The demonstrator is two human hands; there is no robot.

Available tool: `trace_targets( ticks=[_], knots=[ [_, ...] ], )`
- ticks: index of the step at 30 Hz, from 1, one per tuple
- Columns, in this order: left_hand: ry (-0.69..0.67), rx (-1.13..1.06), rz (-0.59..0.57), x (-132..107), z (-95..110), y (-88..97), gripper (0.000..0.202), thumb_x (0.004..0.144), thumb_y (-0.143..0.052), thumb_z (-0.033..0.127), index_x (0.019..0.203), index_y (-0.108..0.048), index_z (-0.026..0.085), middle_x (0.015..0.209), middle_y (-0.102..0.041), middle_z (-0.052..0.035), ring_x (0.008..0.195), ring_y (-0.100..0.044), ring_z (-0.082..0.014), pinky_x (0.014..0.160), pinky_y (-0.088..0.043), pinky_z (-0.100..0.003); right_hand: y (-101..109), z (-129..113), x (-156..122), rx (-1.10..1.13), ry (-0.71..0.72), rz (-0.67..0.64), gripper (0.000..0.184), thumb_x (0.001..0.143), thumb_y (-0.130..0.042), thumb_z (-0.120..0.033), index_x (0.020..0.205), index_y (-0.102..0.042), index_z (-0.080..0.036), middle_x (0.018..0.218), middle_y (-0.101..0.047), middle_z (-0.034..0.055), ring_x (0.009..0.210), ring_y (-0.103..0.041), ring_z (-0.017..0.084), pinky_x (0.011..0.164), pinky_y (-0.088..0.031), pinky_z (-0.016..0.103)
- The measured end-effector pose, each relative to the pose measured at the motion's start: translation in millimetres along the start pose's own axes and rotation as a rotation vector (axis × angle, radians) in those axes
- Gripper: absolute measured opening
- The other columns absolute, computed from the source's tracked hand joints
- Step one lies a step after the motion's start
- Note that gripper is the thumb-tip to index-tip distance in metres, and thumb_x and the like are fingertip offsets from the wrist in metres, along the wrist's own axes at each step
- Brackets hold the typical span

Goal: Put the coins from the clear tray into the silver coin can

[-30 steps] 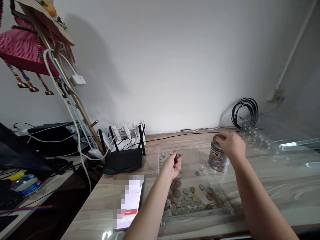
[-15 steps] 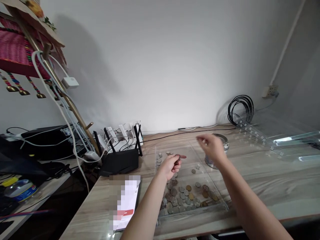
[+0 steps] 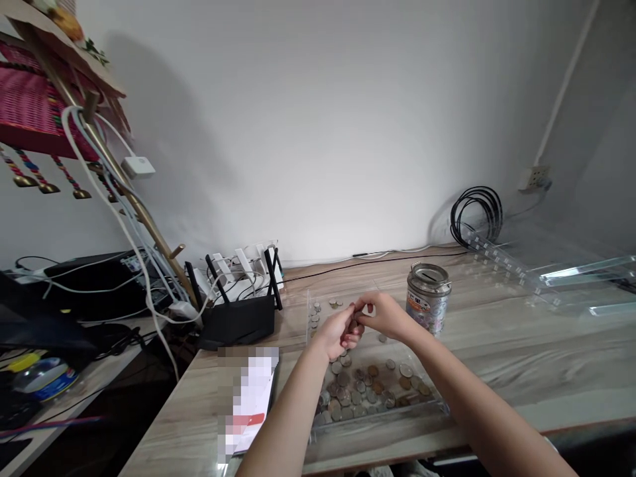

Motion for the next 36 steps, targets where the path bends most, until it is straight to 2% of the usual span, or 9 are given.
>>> trace_targets(
  ticks=[3, 9, 12, 15, 23, 25, 30, 33, 36],
  knots=[
    [0.002, -0.068, -0.020, -2, 3, 0.2, 0.026, 0.077, -0.039, 0.040, 0.079, -0.049, 0.016, 0.050, -0.036, 0.0046, 0.034, -0.022, -0.0016, 0.033, -0.008, -0.013, 13, -5, -3, -0.106, -0.022, 0.091, 0.011, 0.064, -0.052, -0.023, 0.068, -0.063, -0.022, 0.067, -0.061, -0.0017, 0.062, -0.050, 0.011, 0.056, -0.034, 0.021],
    [-0.117, -0.015, 0.194, -4, 7, 2.5, 0.029, 0.066, -0.039, 0.003, 0.092, -0.052, 0.005, 0.060, -0.051, -0.0022, 0.039, -0.040, -0.0027, 0.033, -0.022, -0.014, 93, 36, -22, -0.490, -0.369, 0.753, 0.020, 0.069, -0.048, -0.030, 0.073, -0.065, -0.023, 0.076, -0.062, 0.0046, 0.079, -0.050, 0.019, 0.058, -0.032, 0.027],
    [-0.172, 0.064, 0.299, -5, 7, 1.5, 0.032, 0.066, -0.038, -0.002, 0.096, -0.047, 0.005, 0.073, -0.059, -0.0099, 0.055, -0.056, -0.0090, 0.039, -0.034, -0.015, 116, 69, -30, -0.489, -0.578, 0.722, 0.019, 0.063, -0.052, -0.033, 0.070, -0.066, -0.024, 0.071, -0.062, 0.0046, 0.069, -0.051, 0.020, 0.051, -0.030, 0.027],
    [-0.192, 0.086, 0.287, -5, 6, 0.1, 0.030, 0.070, -0.041, 0.001, 0.099, -0.042, 0.009, 0.082, -0.062, -0.0132, 0.070, -0.061, -0.0149, 0.047, -0.043, -0.017, 120, 85, -31, -0.447, -0.583, 0.657, 0.019, 0.062, -0.052, -0.034, 0.069, -0.066, -0.023, 0.067, -0.062, 0.0043, 0.065, -0.050, 0.019, 0.051, -0.030, 0.027],
    [-0.188, -0.054, 0.215, -5, 7, 3.8, 0.010, 0.077, -0.047, 0.016, 0.085, -0.047, 0.011, 0.090, -0.062, -0.0170, 0.080, -0.061, -0.0191, 0.055, -0.048, -0.019, 104, 51, -20, -0.530, -0.248, 0.763, 0.027, 0.070, -0.047, -0.033, 0.083, -0.065, -0.019, 0.083, -0.062, 0.0074, 0.082, -0.047, 0.022, 0.073, -0.032, 0.034],
    [-0.148, -0.119, 0.199, -3, 6, 5.1, 0.016, 0.080, -0.043, 0.024, 0.087, -0.048, 0.010, 0.087, -0.062, -0.0170, 0.080, -0.062, -0.0190, 0.058, -0.048, -0.020, 82, 31, -13, -0.406, -0.107, 0.645, 0.027, 0.074, -0.044, -0.032, 0.087, -0.063, -0.018, 0.085, -0.061, 0.0068, 0.080, -0.048, 0.018, 0.072, -0.034, 0.029],
    [-0.165, -0.229, 0.193, 2, 6, 9.4, 0.023, 0.083, -0.036, 0.030, 0.080, -0.050, 0.012, 0.070, -0.062, -0.0073, 0.063, -0.061, -0.0139, 0.063, -0.049, -0.027, 0, -2, 0, -0.183, 0.119, 0.008, 0.020, 0.070, -0.050, -0.030, 0.083, -0.064, -0.025, 0.074, -0.060, 0.0015, 0.071, -0.050, 0.014, 0.061, -0.035, 0.022],
    [-0.140, -0.206, 0.161, 5, 4, 8.4, 0.025, 0.083, -0.035, 0.028, 0.078, -0.052, 0.010, 0.066, -0.061, -0.0068, 0.059, -0.060, -0.0135, 0.062, -0.049, -0.028, -18, 1, 2, -0.173, 0.069, -0.049, 0.018, 0.067, -0.052, -0.026, 0.081, -0.064, -0.024, 0.071, -0.060, 0.0007, 0.067, -0.050, 0.013, 0.058, -0.033, 0.022],
    [-0.140, -0.177, 0.173, 4, 4, 6.7, 0.021, 0.080, -0.037, 0.019, 0.081, -0.054, 0.007, 0.065, -0.062, -0.0094, 0.066, -0.061, -0.0151, 0.065, -0.048, -0.026, -11, 8, 4, -0.151, 0.010, -0.016, 0.018, 0.071, -0.048, -0.028, 0.071, -0.065, -0.021, 0.068, -0.060, 0.0011, 0.064, -0.051, 0.012, 0.058, -0.034, 0.022]
  ],
)
Point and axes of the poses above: each hand's wrist, its own x-axis towards the middle knuckle, its own y-axis out of the back of the hand, z = x × y, the point moved 3 cm from there along x, towards the middle knuckle
